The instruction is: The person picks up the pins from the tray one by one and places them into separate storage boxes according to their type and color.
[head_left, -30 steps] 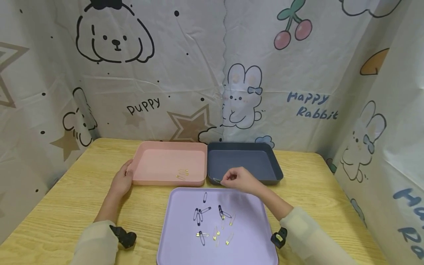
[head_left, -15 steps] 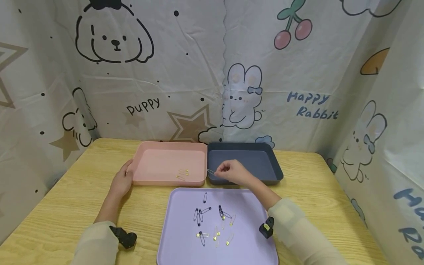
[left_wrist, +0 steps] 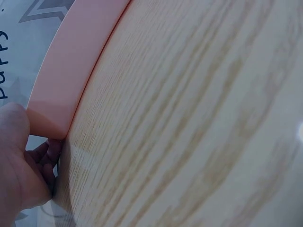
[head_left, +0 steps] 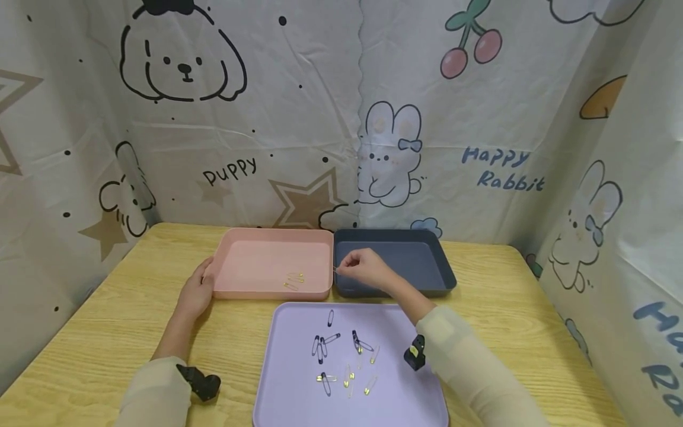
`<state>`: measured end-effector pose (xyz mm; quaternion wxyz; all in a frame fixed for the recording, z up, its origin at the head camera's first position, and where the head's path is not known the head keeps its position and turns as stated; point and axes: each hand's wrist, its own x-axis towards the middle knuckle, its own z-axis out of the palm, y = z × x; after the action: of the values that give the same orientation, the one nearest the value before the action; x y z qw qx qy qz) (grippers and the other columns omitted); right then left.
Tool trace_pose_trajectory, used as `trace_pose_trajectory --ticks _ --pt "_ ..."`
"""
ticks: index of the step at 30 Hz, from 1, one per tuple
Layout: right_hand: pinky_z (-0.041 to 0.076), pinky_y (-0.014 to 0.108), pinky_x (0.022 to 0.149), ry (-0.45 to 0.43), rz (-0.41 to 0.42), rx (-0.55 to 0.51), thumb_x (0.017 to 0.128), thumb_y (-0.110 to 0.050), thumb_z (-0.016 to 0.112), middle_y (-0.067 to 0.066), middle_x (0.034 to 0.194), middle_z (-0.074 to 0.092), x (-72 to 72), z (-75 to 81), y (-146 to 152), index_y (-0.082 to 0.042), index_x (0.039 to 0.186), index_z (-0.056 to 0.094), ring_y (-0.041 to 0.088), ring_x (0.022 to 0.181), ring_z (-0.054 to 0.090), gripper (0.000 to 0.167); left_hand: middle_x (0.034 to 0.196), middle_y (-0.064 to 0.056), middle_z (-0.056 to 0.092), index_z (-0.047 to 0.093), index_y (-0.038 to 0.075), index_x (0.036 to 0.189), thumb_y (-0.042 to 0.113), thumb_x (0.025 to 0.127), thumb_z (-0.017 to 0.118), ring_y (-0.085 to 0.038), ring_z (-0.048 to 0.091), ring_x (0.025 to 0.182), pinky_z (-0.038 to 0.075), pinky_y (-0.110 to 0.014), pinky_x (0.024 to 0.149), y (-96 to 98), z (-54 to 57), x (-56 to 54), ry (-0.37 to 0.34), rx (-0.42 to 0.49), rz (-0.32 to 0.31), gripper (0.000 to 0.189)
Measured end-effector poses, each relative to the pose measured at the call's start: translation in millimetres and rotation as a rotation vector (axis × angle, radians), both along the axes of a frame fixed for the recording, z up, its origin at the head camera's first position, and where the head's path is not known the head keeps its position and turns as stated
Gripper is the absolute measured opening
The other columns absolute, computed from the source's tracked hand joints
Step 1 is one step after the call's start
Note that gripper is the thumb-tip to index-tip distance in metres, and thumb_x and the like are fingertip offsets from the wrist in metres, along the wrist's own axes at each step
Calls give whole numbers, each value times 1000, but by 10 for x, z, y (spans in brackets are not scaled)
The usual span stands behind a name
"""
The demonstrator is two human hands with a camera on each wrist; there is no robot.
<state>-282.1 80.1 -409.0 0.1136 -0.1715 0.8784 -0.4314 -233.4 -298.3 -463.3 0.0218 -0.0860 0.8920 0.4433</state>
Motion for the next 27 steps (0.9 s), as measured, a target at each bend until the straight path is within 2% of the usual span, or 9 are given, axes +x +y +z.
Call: trace_pose_trajectory --ticks 5,11,27 --pt "41 24 57 0 -15 27 84 -24 68 0 79 61 -74 18 -97 -11 82 67 13 66 50 13 153 -28 10 8 15 152 27 102 17 -49 10 140 13 -62 111 6 22 3 -2 1 1 52" --pt "43 22 60 40 -32 73 84 -24 68 -1 81 63 -169 25 -232 -10 80 67 11 70 51 14 152 -29 11 8 15 152 26 102 17 -49 10 139 13 -62 111 12 55 6 7 -5 4 52" --pt "38 19 54 90 33 127 82 -20 66 -5 70 58 -285 83 -581 -8 77 68 8 61 47 13 152 -30 11 7 17 152 29 102 17 -49 12 139 15 -63 110 9 39 19 -11 1 -5 52"
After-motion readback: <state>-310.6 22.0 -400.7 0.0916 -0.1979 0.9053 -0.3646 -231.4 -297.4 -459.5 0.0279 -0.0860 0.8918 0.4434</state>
